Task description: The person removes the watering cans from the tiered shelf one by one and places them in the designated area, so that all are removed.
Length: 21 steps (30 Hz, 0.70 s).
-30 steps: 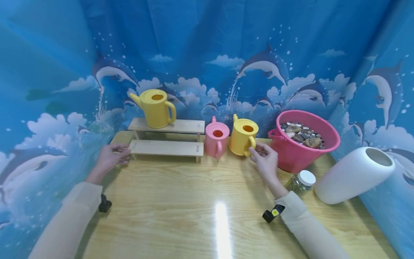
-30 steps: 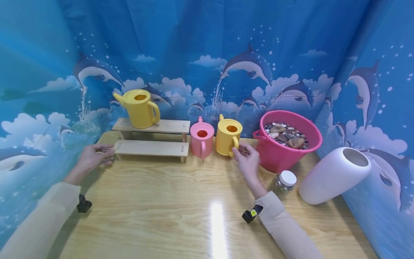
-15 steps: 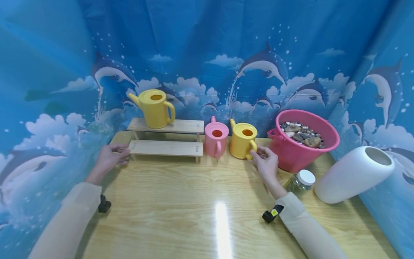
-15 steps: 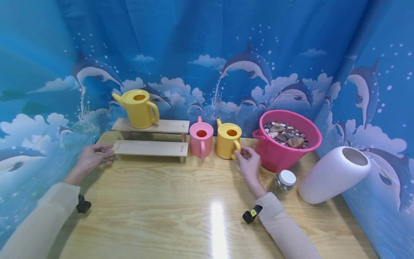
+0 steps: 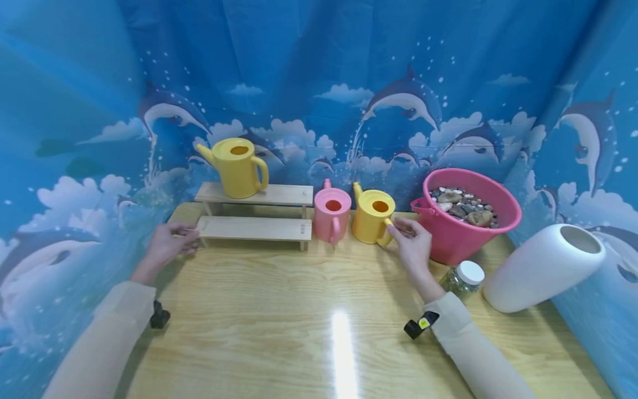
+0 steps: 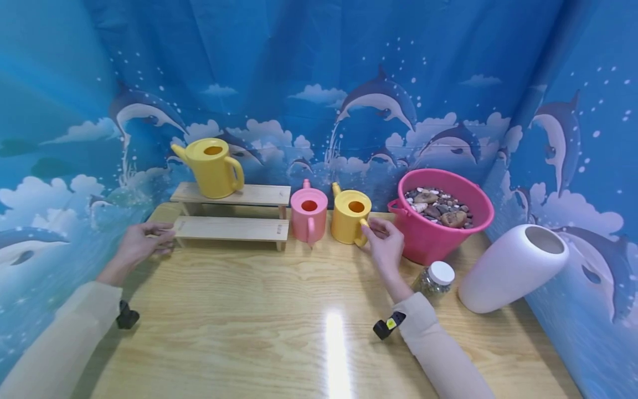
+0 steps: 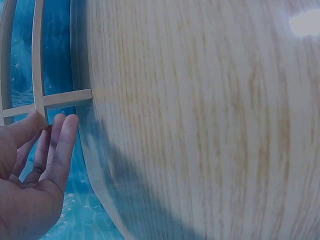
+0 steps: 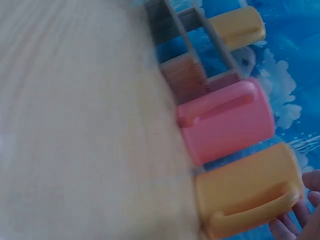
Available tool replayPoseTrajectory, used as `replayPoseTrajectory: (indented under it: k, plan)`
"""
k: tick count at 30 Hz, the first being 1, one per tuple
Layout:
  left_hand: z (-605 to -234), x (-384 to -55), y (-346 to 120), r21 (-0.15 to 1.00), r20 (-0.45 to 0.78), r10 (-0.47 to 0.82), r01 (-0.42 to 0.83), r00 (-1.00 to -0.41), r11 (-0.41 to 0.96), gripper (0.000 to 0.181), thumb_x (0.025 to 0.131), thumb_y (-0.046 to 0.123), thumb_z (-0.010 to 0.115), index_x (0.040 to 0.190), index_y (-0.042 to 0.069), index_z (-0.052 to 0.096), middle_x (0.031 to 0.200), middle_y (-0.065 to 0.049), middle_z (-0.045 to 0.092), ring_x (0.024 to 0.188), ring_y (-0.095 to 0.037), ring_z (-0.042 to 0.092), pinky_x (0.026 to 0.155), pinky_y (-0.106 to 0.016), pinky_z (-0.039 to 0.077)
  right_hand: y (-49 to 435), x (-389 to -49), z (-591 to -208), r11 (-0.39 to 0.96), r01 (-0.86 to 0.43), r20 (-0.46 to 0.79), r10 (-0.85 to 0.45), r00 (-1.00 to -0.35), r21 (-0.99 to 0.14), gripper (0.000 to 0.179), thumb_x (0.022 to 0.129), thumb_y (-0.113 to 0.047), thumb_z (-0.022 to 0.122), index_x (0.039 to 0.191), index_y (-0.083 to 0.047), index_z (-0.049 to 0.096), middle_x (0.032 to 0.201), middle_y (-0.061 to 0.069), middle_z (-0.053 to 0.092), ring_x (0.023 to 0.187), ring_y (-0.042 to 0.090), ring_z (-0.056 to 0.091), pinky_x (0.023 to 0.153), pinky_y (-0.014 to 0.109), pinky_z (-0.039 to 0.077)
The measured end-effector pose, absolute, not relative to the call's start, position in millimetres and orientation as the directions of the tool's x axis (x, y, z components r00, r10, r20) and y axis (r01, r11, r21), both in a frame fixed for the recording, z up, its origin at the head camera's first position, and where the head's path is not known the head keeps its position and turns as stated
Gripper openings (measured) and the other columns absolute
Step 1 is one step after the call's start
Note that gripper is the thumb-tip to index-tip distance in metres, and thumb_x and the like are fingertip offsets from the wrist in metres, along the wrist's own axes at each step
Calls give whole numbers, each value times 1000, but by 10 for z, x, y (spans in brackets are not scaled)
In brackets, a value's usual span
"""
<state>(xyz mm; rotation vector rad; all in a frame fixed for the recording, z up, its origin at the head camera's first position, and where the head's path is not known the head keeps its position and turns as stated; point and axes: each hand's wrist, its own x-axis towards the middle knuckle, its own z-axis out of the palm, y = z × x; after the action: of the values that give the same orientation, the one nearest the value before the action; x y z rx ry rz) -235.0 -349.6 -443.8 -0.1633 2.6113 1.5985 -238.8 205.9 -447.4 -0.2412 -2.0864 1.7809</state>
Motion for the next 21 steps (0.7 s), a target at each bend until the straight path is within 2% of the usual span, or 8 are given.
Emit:
replayPoseTrajectory:
  k: [4, 7, 11, 14, 21]
  plan:
    - [-4430, -2349, -3505, 884, -128, -56, -139, -990, 446, 58, 107, 25, 65, 148, -13, 50, 102, -1, 72, 79, -3, 75, 78, -31, 71, 2009, -2438, -4228, 185, -174, 231, 358, -905, -967, 34, 94, -10, 80, 124, 4, 73, 102, 0, 77, 87, -6, 69, 83, 7, 59]
    - [-4421, -2345, -3505, 884, -132, -57, -144, -990, 444, 57, 107, 25, 65, 148, -12, 51, 102, -1, 72, 79, -3, 75, 78, -30, 71, 1934, -2476, -4041, 203, -154, 211, 299, -931, -967, 39, 97, -19, 79, 130, 0, 71, 107, -3, 76, 91, -4, 70, 85, 8, 60]
    - [-4419, -2345, -3509, 882, -133, -51, -142, -990, 449, 57, 107, 25, 64, 148, -12, 50, 105, -5, 72, 80, -3, 75, 79, -30, 70, 1755, -2532, -3805, 222, -121, 161, 173, -972, -967, 45, 98, -28, 78, 136, -5, 68, 122, 8, 74, 98, 1, 71, 87, 13, 63]
    - [-4423, -2350, -3512, 880, -134, -51, -143, -990, 453, 57, 107, 25, 64, 148, -12, 51, 107, -7, 72, 80, -3, 75, 79, -31, 70, 1590, -2591, -3652, 214, -121, 137, 64, -988, -969, 47, 99, -29, 77, 138, -5, 67, 131, 15, 71, 102, 6, 72, 90, 19, 66]
    - [-4456, -2373, -3516, 872, -130, -44, -135, -991, 470, 57, 107, 26, 63, 148, -12, 51, 116, -17, 67, 81, -3, 74, 80, -31, 70, 1179, -2764, -3440, 194, -144, 108, -186, -977, -970, 44, 100, -24, 76, 140, -9, 67, 136, 15, 69, 118, 26, 73, 106, 43, 63]
